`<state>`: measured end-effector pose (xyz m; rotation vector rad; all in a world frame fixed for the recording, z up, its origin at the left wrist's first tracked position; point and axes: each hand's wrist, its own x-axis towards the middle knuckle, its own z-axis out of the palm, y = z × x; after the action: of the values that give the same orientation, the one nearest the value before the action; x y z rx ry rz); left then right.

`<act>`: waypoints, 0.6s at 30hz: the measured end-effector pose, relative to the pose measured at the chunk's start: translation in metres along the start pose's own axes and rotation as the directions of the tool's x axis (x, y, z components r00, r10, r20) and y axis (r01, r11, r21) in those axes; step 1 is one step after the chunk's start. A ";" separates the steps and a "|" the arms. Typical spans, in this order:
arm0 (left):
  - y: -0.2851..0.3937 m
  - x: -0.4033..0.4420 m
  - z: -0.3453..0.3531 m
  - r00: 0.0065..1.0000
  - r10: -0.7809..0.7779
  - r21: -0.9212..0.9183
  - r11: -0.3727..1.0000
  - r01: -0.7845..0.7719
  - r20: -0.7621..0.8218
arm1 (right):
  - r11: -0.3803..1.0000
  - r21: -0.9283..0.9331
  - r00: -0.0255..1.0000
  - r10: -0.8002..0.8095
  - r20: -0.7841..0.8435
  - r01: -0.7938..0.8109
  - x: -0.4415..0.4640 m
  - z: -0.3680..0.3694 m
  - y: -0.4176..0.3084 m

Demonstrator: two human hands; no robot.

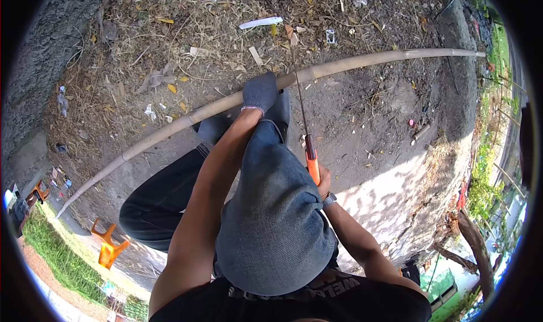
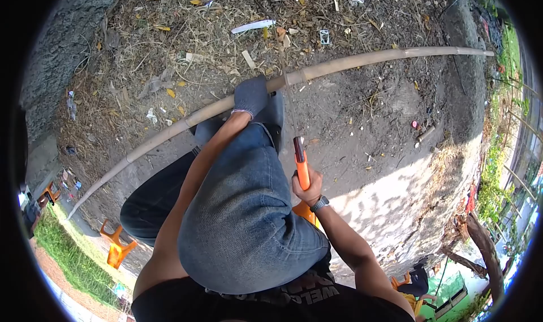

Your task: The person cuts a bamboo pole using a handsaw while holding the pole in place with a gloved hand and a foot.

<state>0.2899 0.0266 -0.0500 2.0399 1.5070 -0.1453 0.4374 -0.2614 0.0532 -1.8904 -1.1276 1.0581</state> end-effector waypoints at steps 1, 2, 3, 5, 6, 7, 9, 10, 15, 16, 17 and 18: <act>-0.002 0.000 0.001 1.000 0.020 0.004 1.000 -0.020 -0.002 | 0.999 0.037 0.999 0.037 0.016 -0.038 -0.025 -0.011 -0.002; -0.002 0.001 0.000 1.000 0.021 0.003 1.000 -0.021 0.001 | 0.994 0.074 0.997 0.076 0.022 -0.078 -0.038 -0.016 -0.006; -0.001 0.002 -0.002 1.000 0.023 0.006 1.000 -0.023 0.000 | 0.994 0.071 0.997 0.080 0.018 -0.081 -0.035 -0.014 -0.001; 0.000 -0.005 0.004 1.000 0.024 -0.001 1.000 -0.024 0.007 | 0.999 -0.034 0.999 0.000 0.053 0.001 -0.014 -0.010 0.012; -0.001 -0.002 0.004 1.000 0.016 -0.012 1.000 -0.016 0.002 | 1.000 0.012 0.999 -0.011 0.045 0.011 0.010 0.003 0.018; -0.002 0.003 0.001 1.000 0.007 -0.020 1.000 -0.008 -0.008 | 1.000 0.014 0.999 -0.022 0.040 0.021 0.025 0.016 0.025; -0.001 0.007 -0.001 1.000 0.002 -0.006 1.000 -0.002 -0.006 | 0.981 0.003 0.981 -0.192 0.039 0.192 0.037 0.036 0.034; -0.002 0.005 0.002 1.000 -0.019 0.001 1.000 0.019 0.004 | 0.982 0.007 0.980 -0.190 0.051 0.190 0.035 0.032 0.032; -0.005 -0.005 0.008 0.999 0.027 -0.005 1.000 -0.027 0.021 | 0.998 0.037 0.998 0.048 0.039 -0.049 -0.014 -0.012 0.035; -0.004 0.005 0.000 1.000 0.014 -0.021 1.000 -0.014 0.023 | 0.999 0.028 0.998 0.045 0.036 -0.046 -0.039 -0.017 0.038; -0.004 0.011 -0.004 1.000 0.016 -0.020 1.000 -0.016 0.003 | 0.999 0.018 0.998 0.041 0.041 -0.042 -0.056 -0.021 0.042; -0.003 0.008 -0.005 1.000 0.019 0.004 1.000 -0.019 -0.003 | 0.999 0.019 0.998 0.035 0.042 -0.036 -0.049 -0.018 0.041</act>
<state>0.2890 0.0366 -0.0510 2.0581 1.4899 -0.1377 0.4532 -0.3241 0.0407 -1.8874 -1.1063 1.1292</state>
